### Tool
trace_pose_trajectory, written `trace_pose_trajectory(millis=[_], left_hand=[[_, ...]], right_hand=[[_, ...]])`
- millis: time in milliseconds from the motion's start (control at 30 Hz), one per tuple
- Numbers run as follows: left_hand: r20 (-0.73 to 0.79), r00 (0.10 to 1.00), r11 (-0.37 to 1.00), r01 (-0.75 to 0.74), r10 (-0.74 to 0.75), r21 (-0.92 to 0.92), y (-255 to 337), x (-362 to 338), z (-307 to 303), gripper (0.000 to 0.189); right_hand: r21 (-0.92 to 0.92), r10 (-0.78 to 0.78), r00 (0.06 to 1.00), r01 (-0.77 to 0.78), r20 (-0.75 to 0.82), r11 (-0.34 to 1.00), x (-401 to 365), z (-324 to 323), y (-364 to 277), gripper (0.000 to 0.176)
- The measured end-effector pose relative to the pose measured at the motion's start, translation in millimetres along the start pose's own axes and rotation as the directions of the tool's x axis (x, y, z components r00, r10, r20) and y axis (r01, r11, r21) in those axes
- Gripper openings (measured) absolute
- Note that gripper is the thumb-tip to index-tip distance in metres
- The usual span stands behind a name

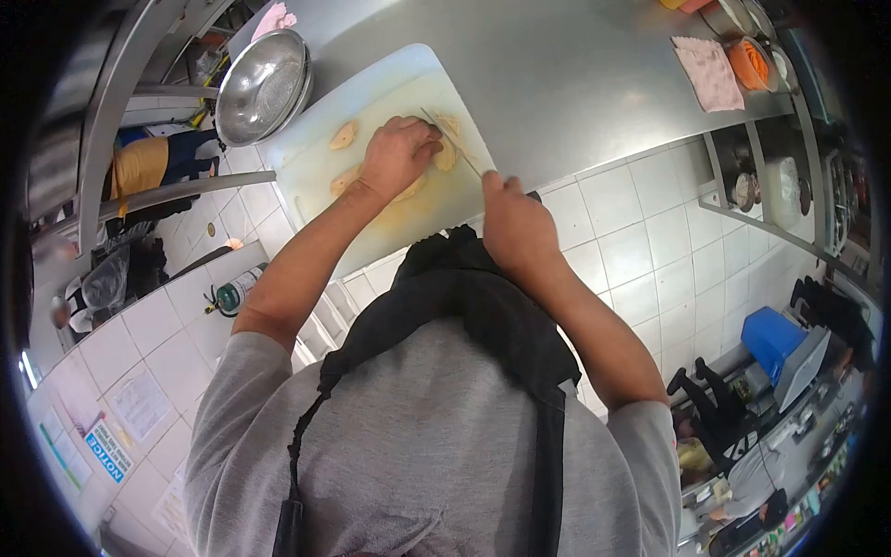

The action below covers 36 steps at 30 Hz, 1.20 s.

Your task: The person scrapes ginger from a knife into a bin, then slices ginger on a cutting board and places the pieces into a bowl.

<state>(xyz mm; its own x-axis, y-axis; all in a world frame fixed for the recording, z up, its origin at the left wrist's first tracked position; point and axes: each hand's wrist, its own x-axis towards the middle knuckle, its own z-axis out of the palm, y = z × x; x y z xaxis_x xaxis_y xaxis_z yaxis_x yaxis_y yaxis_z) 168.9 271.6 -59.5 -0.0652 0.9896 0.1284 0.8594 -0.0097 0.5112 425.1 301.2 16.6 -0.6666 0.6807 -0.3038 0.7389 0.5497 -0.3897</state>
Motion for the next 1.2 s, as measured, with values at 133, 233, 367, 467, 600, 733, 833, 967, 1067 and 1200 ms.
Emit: trace_pose_trajectory(millis=[133,233,367,467,600,733,833,967,1067,1200], left_hand=[[-0.028,0.999,0.999,-0.036,0.035,-0.023,1,1,-2,0.012],[0.020,1.000,1.000,0.019,-0.019,-0.021,1,2,-3,0.015],[-0.037,0.999,1.000,-0.022,0.022,-0.020,-5,-4,5,0.013],[-0.019,1.000,1.000,-0.012,0.011,-0.020,0,1,-1,0.013],[-0.036,0.999,0.999,-0.021,0.020,-0.024,-1,-1,0,0.012],[-0.046,0.999,0.999,-0.023,0.022,-0.029,-1,-3,5,0.012],[-0.046,0.999,0.999,-0.023,0.021,-0.041,0,-2,2,0.011],[-0.061,0.998,0.999,-0.023,0.020,-0.050,-3,-3,3,0.012],[-0.062,0.998,0.998,-0.035,0.031,-0.060,-4,-6,5,0.013],[-0.053,0.998,0.999,-0.029,0.026,-0.042,-3,-4,4,0.012]], right_hand=[[0.058,-0.056,0.998,0.058,-0.027,0.997,28,6,2,0.029],[0.004,-0.068,0.997,0.068,-0.035,0.998,10,-11,-2,0.023],[0.007,-0.062,0.997,0.063,-0.036,0.998,8,3,1,0.021],[0.009,-0.097,0.993,0.098,-0.074,0.995,31,14,1,0.022],[0.014,-0.088,0.995,0.089,-0.044,0.996,8,-6,-1,0.021],[0.016,-0.042,0.998,0.043,-0.038,0.999,18,12,1,0.021],[0.036,-0.069,0.996,0.071,-0.057,0.997,25,6,2,0.022],[-0.002,-0.042,0.998,0.042,-0.046,0.999,-4,-13,-4,0.023],[0.006,-0.062,0.997,0.063,-0.036,0.998,12,10,3,0.023],[-0.001,-0.070,0.997,0.070,-0.044,0.998,29,19,0,0.023]])
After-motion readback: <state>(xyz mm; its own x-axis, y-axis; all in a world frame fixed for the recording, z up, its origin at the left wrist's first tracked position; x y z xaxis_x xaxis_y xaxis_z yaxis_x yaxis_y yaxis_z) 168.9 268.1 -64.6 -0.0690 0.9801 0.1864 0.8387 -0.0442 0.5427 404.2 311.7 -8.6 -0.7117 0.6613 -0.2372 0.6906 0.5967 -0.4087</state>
